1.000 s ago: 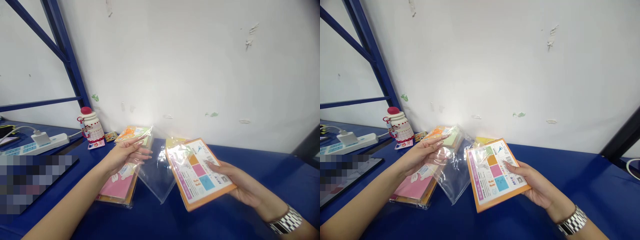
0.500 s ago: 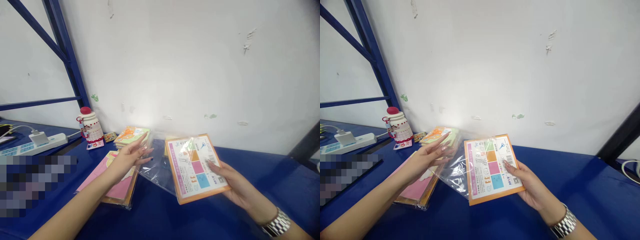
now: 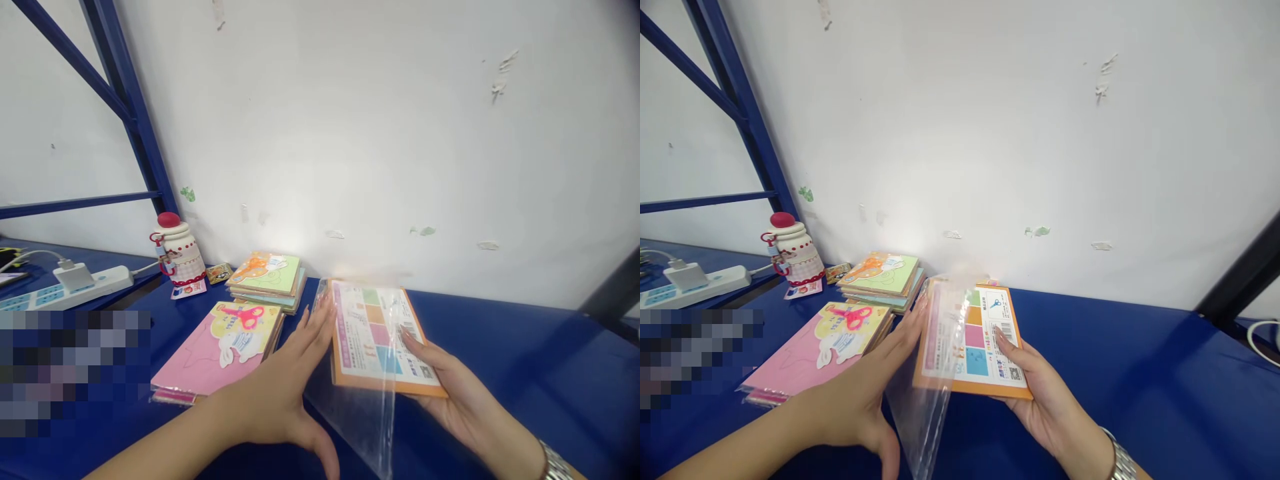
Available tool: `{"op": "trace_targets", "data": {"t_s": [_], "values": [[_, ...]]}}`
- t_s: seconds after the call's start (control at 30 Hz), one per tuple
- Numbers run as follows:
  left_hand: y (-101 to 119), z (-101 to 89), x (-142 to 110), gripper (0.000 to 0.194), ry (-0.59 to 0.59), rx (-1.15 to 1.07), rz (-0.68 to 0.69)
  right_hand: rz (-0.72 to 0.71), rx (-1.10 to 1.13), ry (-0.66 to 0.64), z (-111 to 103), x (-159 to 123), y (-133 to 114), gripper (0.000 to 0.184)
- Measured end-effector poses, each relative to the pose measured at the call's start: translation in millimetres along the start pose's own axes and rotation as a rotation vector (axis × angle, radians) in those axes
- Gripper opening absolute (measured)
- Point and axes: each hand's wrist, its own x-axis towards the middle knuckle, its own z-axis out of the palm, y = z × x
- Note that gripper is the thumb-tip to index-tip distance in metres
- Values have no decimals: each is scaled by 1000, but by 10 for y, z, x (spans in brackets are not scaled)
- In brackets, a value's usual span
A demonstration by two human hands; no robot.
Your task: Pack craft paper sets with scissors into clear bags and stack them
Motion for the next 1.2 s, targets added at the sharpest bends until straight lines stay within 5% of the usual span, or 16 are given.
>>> {"op": "trace_targets", "data": {"t_s": [0.07, 0.17, 0.23, 0.37, 0.5, 0.7, 0.83, 0.97, 1.2], "values": [[-7, 21, 17, 117, 7, 54, 30, -11, 8, 6, -24, 13, 1, 35], [-30, 18, 37, 74, 10, 78, 70, -47, 27, -1, -52, 23, -18, 31], [-31, -27, 40, 62, 22, -57, 28, -100, 34, 22, -62, 27, -66, 32], [-3, -179, 31, 66, 94, -760, -182, -270, 22, 112, -102, 50, -247, 40], [-18, -294, 14, 78, -73, -1366, -367, -467, -4, 152, -146, 50, -400, 46], [-86, -285, 54, 69, 89, -1606, -357, -738, -160, 180, -89, -63, -251, 46], [-116, -292, 95, 58, 86, -1692, -308, -868, -367, 324, -136, -80, -59, 41], [-108, -373, 99, 51, 87, -1690, -274, -792, -317, 278, -120, -70, -61, 51], [-119, -588, 42, 54, 159, -1634, -264, -276, -236, 61, -27, -86, -245, 38]]}}
